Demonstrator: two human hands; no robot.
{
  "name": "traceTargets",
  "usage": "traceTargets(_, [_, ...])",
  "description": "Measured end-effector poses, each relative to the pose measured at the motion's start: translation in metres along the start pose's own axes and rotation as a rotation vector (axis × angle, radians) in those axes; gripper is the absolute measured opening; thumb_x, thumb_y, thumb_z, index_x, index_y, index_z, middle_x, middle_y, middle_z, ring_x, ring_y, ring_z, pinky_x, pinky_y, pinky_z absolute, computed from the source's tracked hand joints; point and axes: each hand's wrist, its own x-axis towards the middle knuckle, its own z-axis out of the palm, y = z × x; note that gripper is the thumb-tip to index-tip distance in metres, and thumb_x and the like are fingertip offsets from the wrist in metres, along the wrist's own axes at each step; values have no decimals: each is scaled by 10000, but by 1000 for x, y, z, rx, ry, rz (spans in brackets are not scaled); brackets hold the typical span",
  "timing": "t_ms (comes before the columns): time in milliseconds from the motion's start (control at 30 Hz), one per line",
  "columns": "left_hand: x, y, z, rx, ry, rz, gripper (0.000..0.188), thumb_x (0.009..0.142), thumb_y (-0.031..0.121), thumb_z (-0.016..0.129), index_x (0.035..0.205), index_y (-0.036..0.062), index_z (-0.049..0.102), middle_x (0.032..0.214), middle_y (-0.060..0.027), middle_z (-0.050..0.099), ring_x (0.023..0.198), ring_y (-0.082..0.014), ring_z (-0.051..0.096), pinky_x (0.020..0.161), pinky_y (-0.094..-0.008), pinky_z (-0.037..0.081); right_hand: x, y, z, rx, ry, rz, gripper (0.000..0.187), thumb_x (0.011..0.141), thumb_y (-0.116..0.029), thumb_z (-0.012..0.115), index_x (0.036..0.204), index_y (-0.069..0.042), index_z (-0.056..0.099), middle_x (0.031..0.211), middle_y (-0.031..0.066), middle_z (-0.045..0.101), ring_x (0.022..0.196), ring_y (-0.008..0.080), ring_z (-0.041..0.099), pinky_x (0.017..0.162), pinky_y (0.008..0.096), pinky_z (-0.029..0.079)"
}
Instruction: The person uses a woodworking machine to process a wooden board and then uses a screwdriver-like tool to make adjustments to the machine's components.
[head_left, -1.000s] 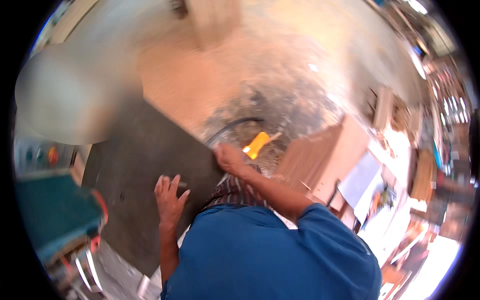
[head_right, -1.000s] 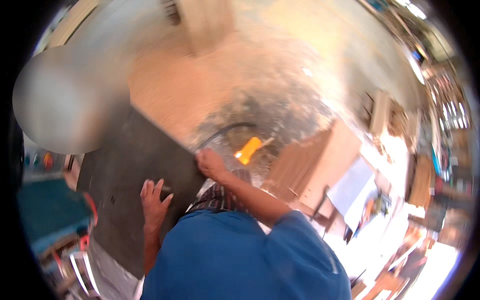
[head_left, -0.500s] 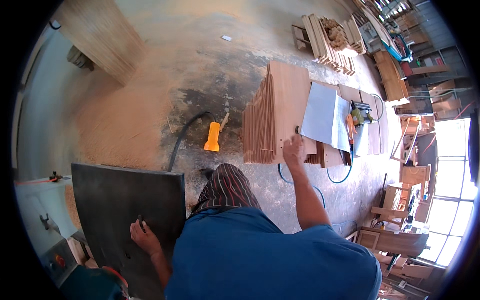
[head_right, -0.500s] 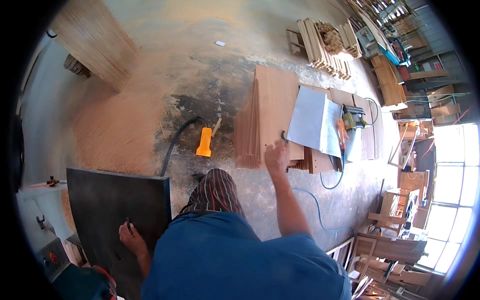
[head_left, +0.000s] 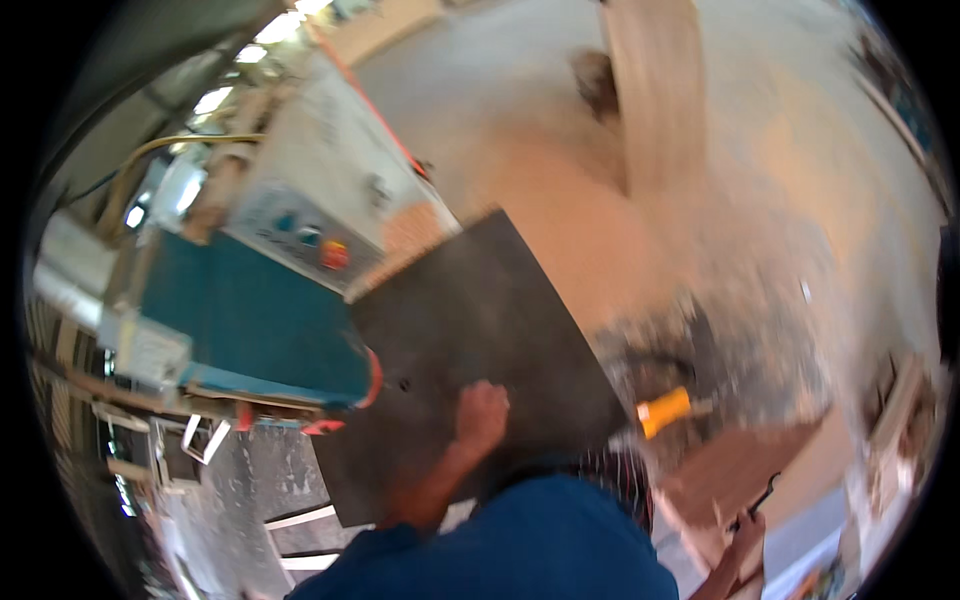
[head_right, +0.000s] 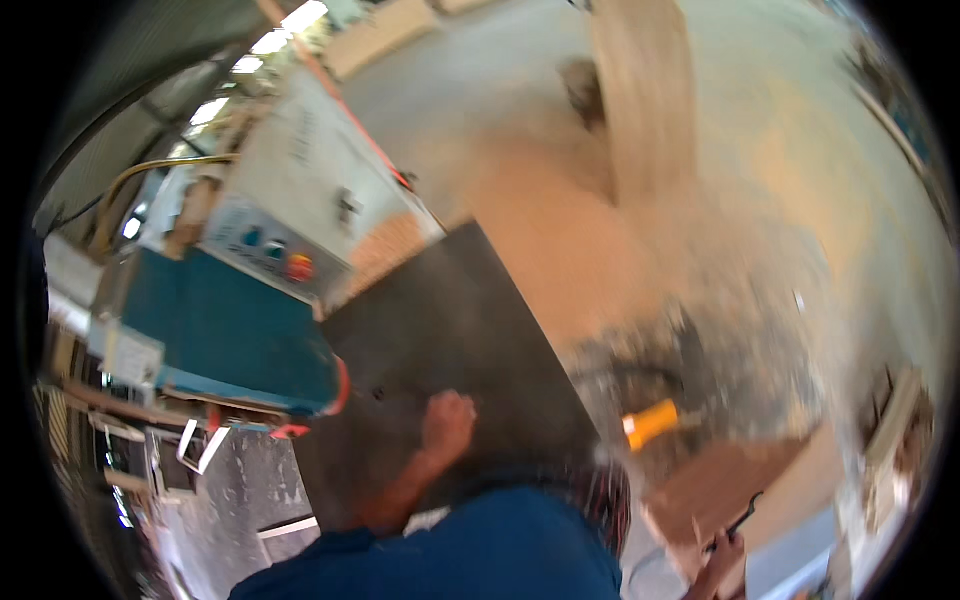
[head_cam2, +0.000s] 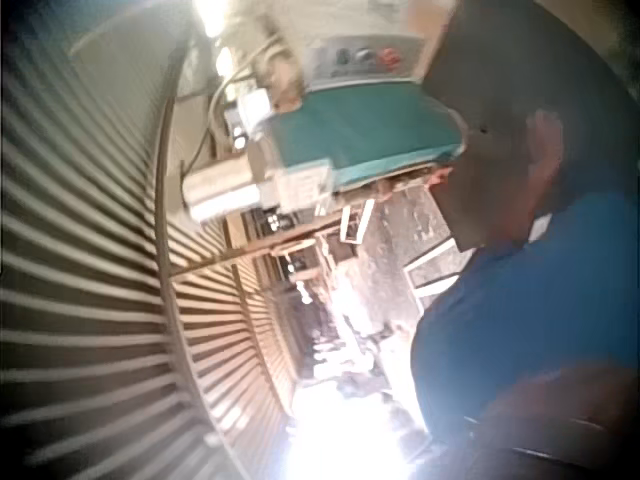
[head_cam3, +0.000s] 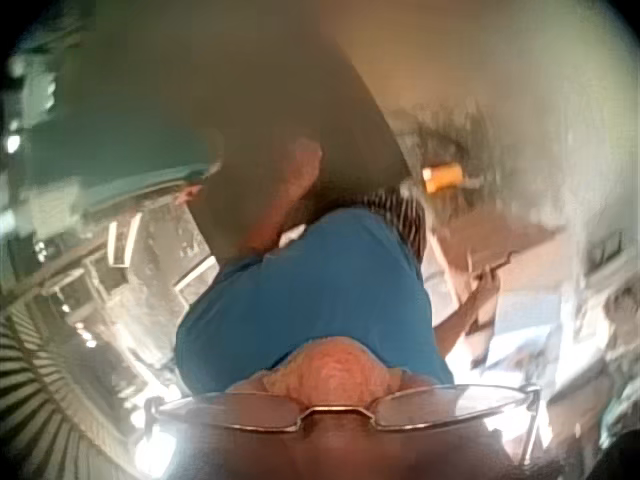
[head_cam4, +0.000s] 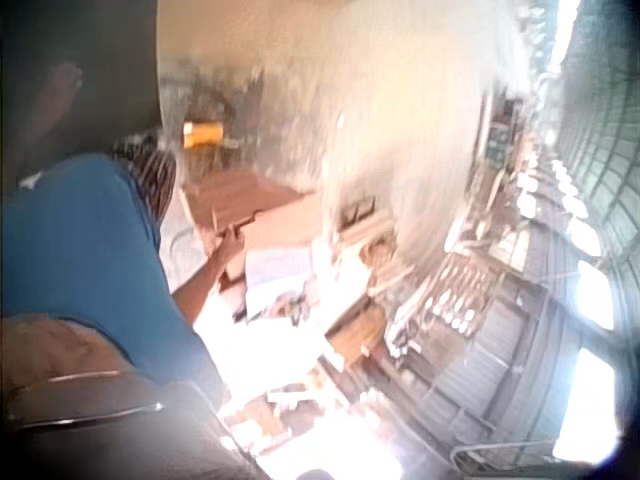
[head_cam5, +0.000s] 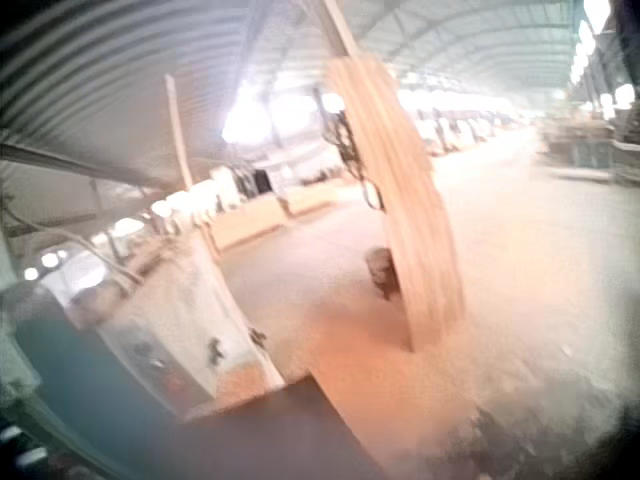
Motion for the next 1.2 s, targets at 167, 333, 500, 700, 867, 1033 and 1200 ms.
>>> traceTargets(167, [-7,12,0,-39,161,-63,72,835,141,584,857,73,573,886,-90,607,923,-269,566,836,-413,423,-16,-169,153,210,-593,-215,136,791,-23,663,918,21,642,777,9,609,665,76,520,569,238,427])
traceTargets(333, [-21,7,3,-17,42,-150,115,848,165,577,916,72,582,916,-77,621,971,-245,563,868,-403,422,-102,-253,302,-110,-940,-721,260,791,-164,725,968,21,682,791,84,672,757,131,611,686,288,493])
traceTargets(500, [-44,-9,-3,-53,36,-120,248,856,196,577,1066,66,577,1010,-83,611,1040,-243,563,915,-397,413,-151,-268,357,-339,-977,-980,243,741,-205,731,898,-23,692,885,192,676,838,344,655,756,382,514])
traceTargets(700, [-93,-25,-11,-194,158,-301,441,889,304,571,1251,57,528,1190,-110,550,1191,-247,487,1040,-396,346,-165,-292,405,-411,-840,-1350,172,768,-200,669,828,-39,649,803,154,601,755,363,582,719,467,476])
traceTargets(867, [-123,-35,-7,-153,123,-515,445,918,326,540,1269,52,523,1236,-121,536,1253,-249,442,1086,-394,309,-191,-407,464,119,-1065,-1164,286,919,-238,577,1098,-16,588,740,92,524,670,206,503,622,335,430])
traceTargets(1033, [-147,-45,-9,-131,250,-691,348,915,279,545,1182,59,575,1176,-110,572,1210,-245,479,1059,-390,346,-247,-538,513,376,-1054,-1352,327,980,-163,494,1275,-23,517,813,96,598,733,168,578,658,312,469])
traceTargets(1200, [-149,-43,-14,-29,432,-747,235,895,184,549,1092,67,604,1078,-86,597,1137,-241,522,1005,-385,399,-266,-579,549,46,-793,-1630,248,977,-179,470,1134,-18,575,925,201,658,838,346,647,700,397,497])
